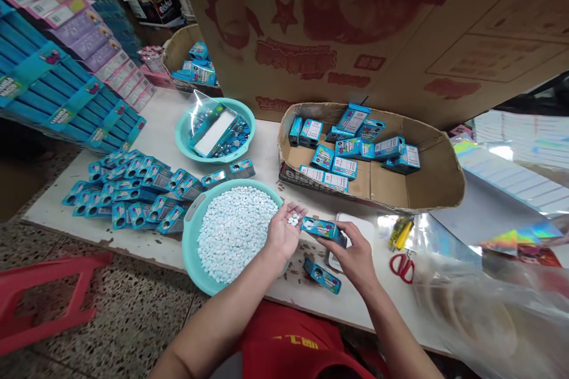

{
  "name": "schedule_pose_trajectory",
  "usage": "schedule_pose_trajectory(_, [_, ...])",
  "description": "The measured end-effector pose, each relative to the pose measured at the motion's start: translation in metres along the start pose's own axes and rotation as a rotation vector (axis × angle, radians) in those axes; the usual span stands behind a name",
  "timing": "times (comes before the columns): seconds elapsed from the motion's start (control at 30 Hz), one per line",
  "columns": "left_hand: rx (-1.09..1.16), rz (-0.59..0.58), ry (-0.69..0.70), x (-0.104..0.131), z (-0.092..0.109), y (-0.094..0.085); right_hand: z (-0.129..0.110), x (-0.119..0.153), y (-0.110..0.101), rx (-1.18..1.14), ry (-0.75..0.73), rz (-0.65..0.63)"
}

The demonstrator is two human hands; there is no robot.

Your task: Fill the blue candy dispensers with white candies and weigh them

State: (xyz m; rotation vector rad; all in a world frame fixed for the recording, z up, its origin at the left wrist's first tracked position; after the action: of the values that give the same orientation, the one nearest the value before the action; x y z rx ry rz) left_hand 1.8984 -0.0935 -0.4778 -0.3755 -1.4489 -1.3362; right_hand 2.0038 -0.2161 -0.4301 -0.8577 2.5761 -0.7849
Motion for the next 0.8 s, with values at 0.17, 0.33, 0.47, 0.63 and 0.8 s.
schedule_pose_trajectory(0.17, [-0.087,-0.101,0.141,0.016,0.031,0.005,0.006,0.005,0.011,-0.246,0.25,0.049])
schedule_pose_trajectory(0.33, [-0.255,-0.223,0.411,0.037,0.052,0.022,-0.008,0.012,0.039,-0.308,0.237,-0.037])
schedule_pose_trajectory(0.47, [-0.352,-0.235,0.619,0.043,0.055,0.027,-0.024,0.012,0.053,-0.268,0.143,-0.042])
schedule_pose_trajectory(0.63, [-0.442,-0.207,0.724,0.04,0.058,0.023,-0.035,0.011,0.062,-0.232,0.062,-0.06])
schedule_pose_trajectory(0.8, [-0.451,-0.21,0.692,0.04,0.061,0.023,-0.036,0.01,0.066,-0.248,0.064,-0.075])
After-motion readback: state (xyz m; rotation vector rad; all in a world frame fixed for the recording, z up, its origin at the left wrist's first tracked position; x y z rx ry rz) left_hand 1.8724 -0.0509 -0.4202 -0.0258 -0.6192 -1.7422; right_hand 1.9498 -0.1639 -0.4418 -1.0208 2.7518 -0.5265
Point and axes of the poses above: each hand's wrist, its own x-axis away from the middle knuckle, its own y-axis out of the palm, z = x × y, the point moved 4 cm from there along -x, towards the middle knuckle, and after that the axes turned 9 degrees about z, right-handed, at the moved point
